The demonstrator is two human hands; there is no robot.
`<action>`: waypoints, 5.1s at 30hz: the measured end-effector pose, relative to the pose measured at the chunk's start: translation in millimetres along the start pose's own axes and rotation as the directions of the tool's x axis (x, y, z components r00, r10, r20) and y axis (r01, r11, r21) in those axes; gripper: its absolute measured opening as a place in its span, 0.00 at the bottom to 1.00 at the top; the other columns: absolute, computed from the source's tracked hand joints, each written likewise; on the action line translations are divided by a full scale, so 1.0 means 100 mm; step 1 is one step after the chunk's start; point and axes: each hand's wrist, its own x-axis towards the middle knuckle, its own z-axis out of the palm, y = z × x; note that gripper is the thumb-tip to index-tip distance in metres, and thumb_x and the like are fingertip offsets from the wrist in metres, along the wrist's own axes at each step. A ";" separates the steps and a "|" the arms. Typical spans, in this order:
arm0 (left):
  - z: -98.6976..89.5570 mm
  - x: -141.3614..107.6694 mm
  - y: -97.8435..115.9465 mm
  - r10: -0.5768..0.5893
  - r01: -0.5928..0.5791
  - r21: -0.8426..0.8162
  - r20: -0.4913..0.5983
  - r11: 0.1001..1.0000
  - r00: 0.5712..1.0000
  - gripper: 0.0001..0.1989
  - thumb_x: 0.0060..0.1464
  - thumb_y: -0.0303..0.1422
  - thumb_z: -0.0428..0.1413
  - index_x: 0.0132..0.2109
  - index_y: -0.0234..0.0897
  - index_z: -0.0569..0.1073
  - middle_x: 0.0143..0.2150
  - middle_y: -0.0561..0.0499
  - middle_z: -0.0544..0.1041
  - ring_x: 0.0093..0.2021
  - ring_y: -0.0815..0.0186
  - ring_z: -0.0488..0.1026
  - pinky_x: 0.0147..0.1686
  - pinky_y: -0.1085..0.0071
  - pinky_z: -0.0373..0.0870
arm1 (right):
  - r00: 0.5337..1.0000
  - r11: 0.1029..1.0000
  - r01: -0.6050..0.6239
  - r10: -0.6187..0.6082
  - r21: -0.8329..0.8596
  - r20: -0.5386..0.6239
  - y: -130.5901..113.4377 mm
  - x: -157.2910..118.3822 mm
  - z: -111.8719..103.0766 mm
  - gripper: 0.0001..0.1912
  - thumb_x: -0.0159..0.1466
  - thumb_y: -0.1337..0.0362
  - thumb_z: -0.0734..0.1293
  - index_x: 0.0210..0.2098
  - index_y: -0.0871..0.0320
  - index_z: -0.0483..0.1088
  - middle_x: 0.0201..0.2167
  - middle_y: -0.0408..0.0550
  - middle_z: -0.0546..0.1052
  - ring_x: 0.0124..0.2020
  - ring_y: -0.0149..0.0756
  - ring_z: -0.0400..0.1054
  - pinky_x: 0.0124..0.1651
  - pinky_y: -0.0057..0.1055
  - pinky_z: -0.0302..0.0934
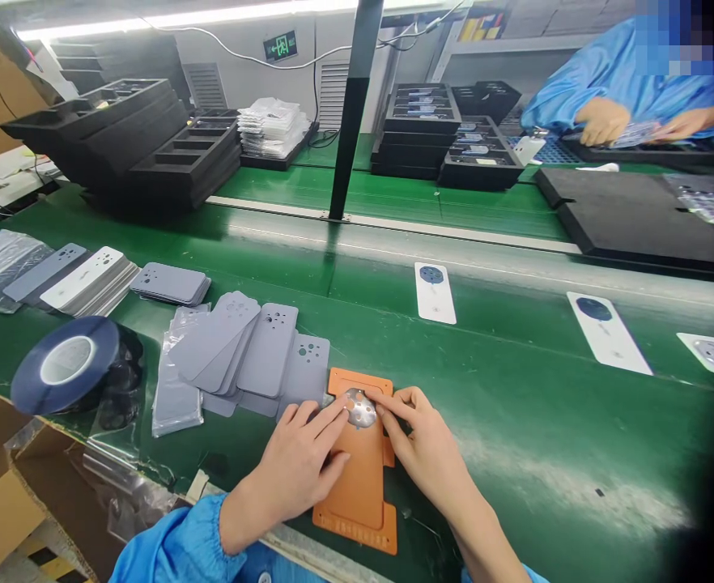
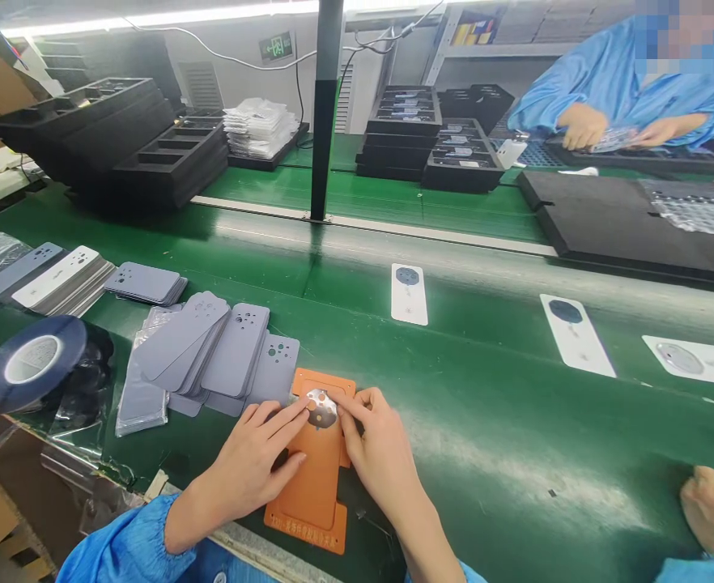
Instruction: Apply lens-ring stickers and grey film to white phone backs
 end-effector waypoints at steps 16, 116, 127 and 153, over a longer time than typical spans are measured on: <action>0.08 -0.24 -0.14 0.019 -0.004 0.095 -0.159 0.996 0.987 0.26 0.67 0.32 0.52 0.69 0.32 0.63 0.76 0.37 0.56 0.69 0.47 0.63 0.61 0.50 0.70 | 0.975 0.931 -0.217 0.191 0.294 0.113 0.04 0.10 -0.10 0.20 0.67 0.48 0.66 0.48 0.49 0.83 0.28 0.41 0.64 0.28 0.35 0.61 0.34 0.33 0.60; 0.35 -0.65 0.21 0.195 -0.187 0.074 -0.124 0.980 0.973 0.23 0.67 0.33 0.55 0.66 0.34 0.68 0.74 0.36 0.59 0.75 0.44 0.52 0.66 0.43 0.61 | 0.979 0.964 0.200 -0.201 0.172 -0.013 -0.30 -0.03 -0.18 0.15 0.73 0.67 0.59 0.55 0.50 0.72 0.52 0.51 0.77 0.53 0.41 0.74 0.55 0.41 0.71; 0.32 -0.62 0.20 0.216 -0.213 0.049 -0.067 0.976 0.974 0.24 0.65 0.28 0.54 0.66 0.30 0.68 0.73 0.33 0.61 0.74 0.45 0.56 0.65 0.46 0.65 | 0.939 0.869 0.334 -0.339 -0.365 0.055 -0.31 -0.41 0.32 0.35 0.74 0.56 0.60 0.76 0.53 0.46 0.73 0.59 0.60 0.72 0.55 0.56 0.68 0.57 0.57; 0.21 -0.62 0.08 -0.276 -0.028 -0.758 -0.272 0.652 0.922 0.31 0.68 0.55 0.48 0.69 0.41 0.63 0.61 0.36 0.74 0.57 0.51 0.75 0.53 0.56 0.77 | 0.976 0.977 0.207 -0.210 -0.060 -0.056 -0.32 -0.89 0.26 0.37 0.70 0.59 0.65 0.75 0.43 0.50 0.68 0.50 0.69 0.67 0.61 0.64 0.63 0.63 0.66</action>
